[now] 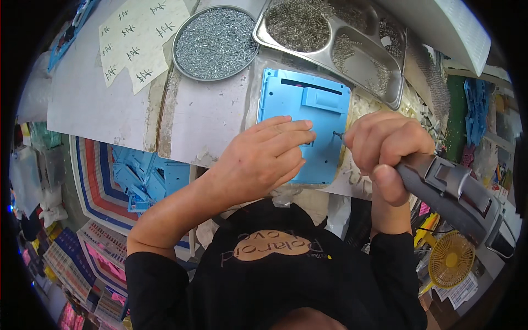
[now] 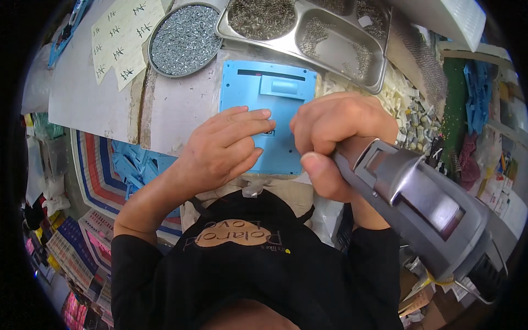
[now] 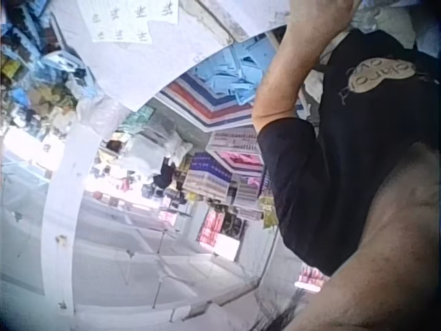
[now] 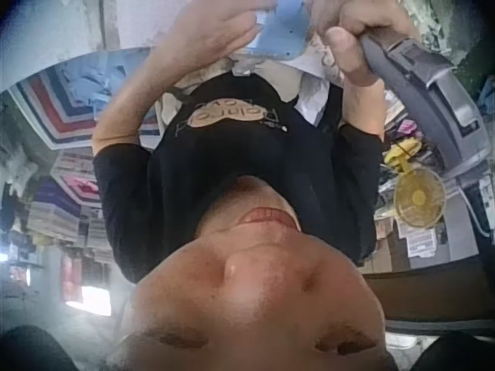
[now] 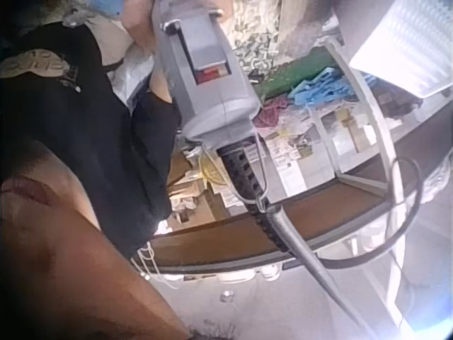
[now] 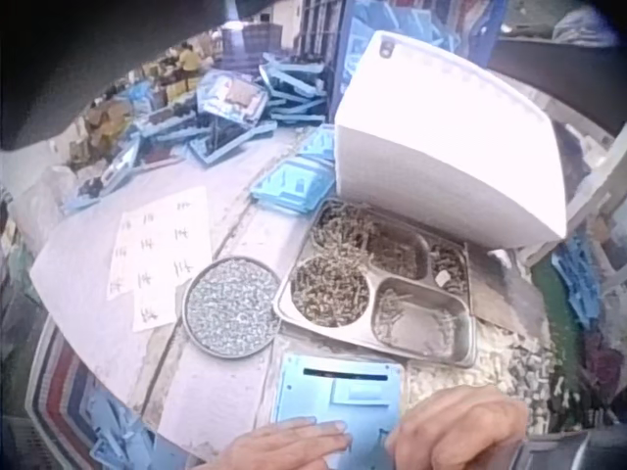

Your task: Assembling the internal components and housing of a blue electronic device using a soldering iron and an electric screwdriver.

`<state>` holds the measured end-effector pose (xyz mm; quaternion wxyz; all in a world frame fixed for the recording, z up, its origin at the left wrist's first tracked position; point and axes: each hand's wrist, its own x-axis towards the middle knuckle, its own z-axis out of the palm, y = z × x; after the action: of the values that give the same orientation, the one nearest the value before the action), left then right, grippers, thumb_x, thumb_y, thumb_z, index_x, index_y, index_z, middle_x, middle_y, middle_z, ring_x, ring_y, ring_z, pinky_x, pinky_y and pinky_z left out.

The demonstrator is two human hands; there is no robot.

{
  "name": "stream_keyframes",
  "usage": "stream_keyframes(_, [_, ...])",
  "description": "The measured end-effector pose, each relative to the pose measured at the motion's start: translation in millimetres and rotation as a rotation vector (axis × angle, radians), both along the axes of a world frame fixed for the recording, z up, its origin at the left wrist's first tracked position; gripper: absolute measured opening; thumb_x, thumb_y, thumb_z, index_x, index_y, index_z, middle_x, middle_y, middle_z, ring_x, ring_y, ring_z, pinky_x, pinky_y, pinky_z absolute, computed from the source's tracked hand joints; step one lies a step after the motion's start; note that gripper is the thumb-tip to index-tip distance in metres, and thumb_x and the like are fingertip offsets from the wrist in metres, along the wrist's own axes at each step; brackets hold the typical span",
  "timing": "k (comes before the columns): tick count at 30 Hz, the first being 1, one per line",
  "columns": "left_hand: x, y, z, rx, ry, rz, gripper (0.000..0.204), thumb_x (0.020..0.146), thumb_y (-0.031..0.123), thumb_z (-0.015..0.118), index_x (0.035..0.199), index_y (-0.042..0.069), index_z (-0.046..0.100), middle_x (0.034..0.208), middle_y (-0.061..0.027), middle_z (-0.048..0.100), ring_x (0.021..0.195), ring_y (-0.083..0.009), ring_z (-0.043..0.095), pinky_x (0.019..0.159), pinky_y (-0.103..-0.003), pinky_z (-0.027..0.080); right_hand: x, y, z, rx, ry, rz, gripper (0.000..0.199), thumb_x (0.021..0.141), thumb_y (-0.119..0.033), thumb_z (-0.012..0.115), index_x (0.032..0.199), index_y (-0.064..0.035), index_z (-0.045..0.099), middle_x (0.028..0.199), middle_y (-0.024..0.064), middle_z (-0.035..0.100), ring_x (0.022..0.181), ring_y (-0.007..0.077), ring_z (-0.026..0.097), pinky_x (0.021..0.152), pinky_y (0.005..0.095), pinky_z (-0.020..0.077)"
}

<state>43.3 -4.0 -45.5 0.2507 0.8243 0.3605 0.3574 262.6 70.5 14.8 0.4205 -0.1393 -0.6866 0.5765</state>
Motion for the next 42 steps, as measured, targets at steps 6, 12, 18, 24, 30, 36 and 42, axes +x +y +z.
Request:
stream_keyframes(6, [-0.3,-1.0,-2.0,-0.003,0.034,0.012,0.021,0.080,0.006,0.076,0.075,0.003,0.056,0.126,-0.0119,0.067,0.125,-0.0279,0.063,0.103,-0.047,0.052,11.1,43.8,14.9,0.030,0.166,0.112,0.020,0.088,-0.011,0.069,0.083,-0.0094,0.049,0.059,0.0043,0.052,0.051,0.0175,0.054,0.054,0.0329,0.0481])
stream_keyframes(12, [-0.8,0.6,1.1,-0.024,0.042,0.009,0.023,0.079,0.005,0.076,0.073,0.004,0.054,0.126,-0.0114,0.068,0.126,-0.0272,0.062,0.104,-0.047,0.052,-7.4,59.7,4.0,-0.034,0.046,-0.055,0.021,0.091,-0.017,0.063,0.085,-0.0108,0.043,0.057,-0.0003,0.048,0.051,0.0119,0.043,0.061,0.0344,0.0435])
stream_keyframes(18, [-0.2,2.9,3.5,-0.063,0.043,0.006,0.021,0.079,0.005,0.076,0.077,0.005,0.055,0.125,-0.0111,0.068,0.127,-0.0276,0.062,0.105,-0.047,0.051,-8.4,67.8,-10.7,-0.141,0.083,-0.003,0.017,0.086,-0.005,0.069,0.089,-0.0038,0.052,0.067,0.0024,0.055,0.058,0.0102,0.052,0.056,0.0272,0.0451])
stream_keyframes(24, [3.9,0.3,10.7,-0.135,-0.027,0.031,0.014,0.083,0.005,0.075,0.087,0.005,0.062,0.122,-0.0117,0.070,0.121,-0.0287,0.065,0.105,-0.047,0.051,11.7,60.9,39.2,0.021,0.173,0.038,0.021,0.094,-0.023,0.060,0.110,-0.0104,0.054,0.059,-0.0069,0.052,0.050,0.0070,0.047,0.060,0.0267,0.0399])
stream_keyframes(30, [12.4,4.5,12.7,-0.140,-0.110,0.161,0.016,0.084,0.003,0.075,0.099,0.007,0.070,0.112,-0.0096,0.074,0.108,-0.0254,0.071,0.107,-0.050,0.047,-2.1,14.2,40.2,-0.167,0.297,0.130,0.023,0.092,-0.026,0.074,0.099,-0.0169,0.054,0.059,-0.0084,0.057,0.045,0.0045,0.052,0.046,0.0217,0.0388])
stream_keyframes(36, [14.6,6.3,18.6,-0.110,-0.101,0.177,0.018,0.082,0.003,0.076,0.098,0.009,0.071,0.103,-0.0059,0.076,0.100,-0.0205,0.073,0.113,-0.053,0.039,-9.5,4.3,34.7,-0.144,0.309,0.104,0.024,0.093,-0.027,0.074,0.098,-0.0157,0.053,0.058,-0.0080,0.056,0.044,0.0059,0.050,0.043,0.0229,0.0374])
stream_keyframes(42, [10.3,5.6,19.9,-0.061,-0.043,0.158,0.017,0.082,0.003,0.077,0.097,0.009,0.071,0.102,-0.0053,0.076,0.098,-0.0196,0.073,0.113,-0.053,0.039,-13.1,-2.1,34.8,-0.153,0.259,0.044,0.025,0.092,-0.028,0.074,0.097,-0.0159,0.052,0.057,-0.0076,0.055,0.044,0.0079,0.051,0.044,0.0254,0.0390])
